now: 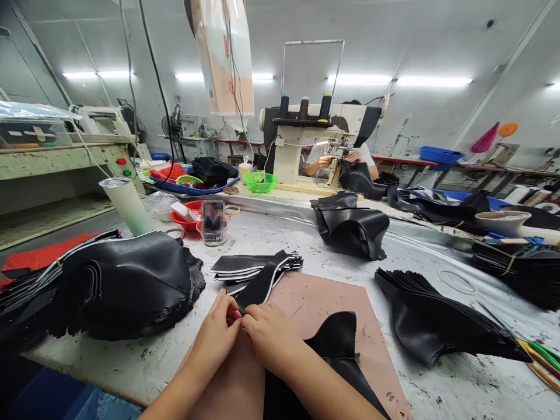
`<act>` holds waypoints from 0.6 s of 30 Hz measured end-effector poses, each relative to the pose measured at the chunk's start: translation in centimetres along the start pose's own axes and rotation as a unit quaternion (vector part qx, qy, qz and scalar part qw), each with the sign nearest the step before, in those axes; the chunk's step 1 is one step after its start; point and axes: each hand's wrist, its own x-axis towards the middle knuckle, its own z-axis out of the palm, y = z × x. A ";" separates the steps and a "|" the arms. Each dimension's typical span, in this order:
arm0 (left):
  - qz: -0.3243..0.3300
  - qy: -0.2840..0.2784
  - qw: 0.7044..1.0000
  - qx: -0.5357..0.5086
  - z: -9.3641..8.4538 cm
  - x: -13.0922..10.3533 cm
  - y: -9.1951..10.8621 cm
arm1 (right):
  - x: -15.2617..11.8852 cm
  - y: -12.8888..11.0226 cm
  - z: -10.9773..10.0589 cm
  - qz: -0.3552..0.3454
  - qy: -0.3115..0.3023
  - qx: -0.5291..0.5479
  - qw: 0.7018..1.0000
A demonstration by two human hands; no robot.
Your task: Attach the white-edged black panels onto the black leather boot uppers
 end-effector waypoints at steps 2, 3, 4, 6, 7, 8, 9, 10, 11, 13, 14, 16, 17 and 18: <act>-0.045 0.002 0.995 -0.088 0.3 0.4 -0.5 | 0.1 0.1 -0.1 0.030 -0.002 -0.001 1.000; -0.067 0.003 0.989 -0.131 0.3 0.5 -0.7 | 0.1 0.1 -0.1 0.046 -0.004 -0.001 0.999; -0.089 0.003 0.981 -0.175 0.4 0.5 -0.7 | 0.2 0.1 -0.2 0.061 -0.006 0.000 0.998; -0.133 0.007 0.957 -0.258 0.4 0.2 -0.6 | 0.5 0.1 -0.2 0.080 -0.014 0.008 0.997; -0.153 0.013 0.943 -0.296 0.4 0.0 -0.5 | 0.6 0.0 -0.1 0.086 -0.019 0.013 0.996; -0.171 0.021 0.929 -0.329 0.4 -0.1 -0.3 | 0.7 -0.1 0.0 0.090 -0.023 0.019 0.996; -0.186 0.028 0.916 -0.355 0.4 -0.3 -0.1 | 0.8 -0.2 0.1 0.093 -0.026 0.024 0.995; -0.198 0.034 0.905 -0.375 0.4 -0.3 0.1 | 0.8 -0.3 0.2 0.097 -0.026 0.030 0.994; -0.208 0.033 0.898 -0.387 0.4 -0.3 0.2 | 0.8 -0.5 0.3 0.102 -0.025 0.037 0.994; -0.219 0.011 0.894 -0.390 0.3 -0.1 0.3 | 0.6 -0.7 0.4 0.112 -0.021 0.052 0.992; -0.221 -0.012 0.897 -0.383 0.3 0.1 0.2 | 0.4 -0.9 0.3 0.118 -0.017 0.060 0.991; -0.216 -0.069 0.905 -0.359 0.4 0.6 0.0 | 0.0 -1.1 0.2 0.127 -0.011 0.078 0.989; -0.208 -0.093 0.910 -0.346 0.5 0.7 -0.1 | -0.2 -1.2 0.1 0.131 -0.007 0.088 0.987; -0.197 -0.109 0.915 -0.336 0.6 0.8 -0.1 | -0.5 -1.2 -0.1 0.135 -0.003 0.099 0.986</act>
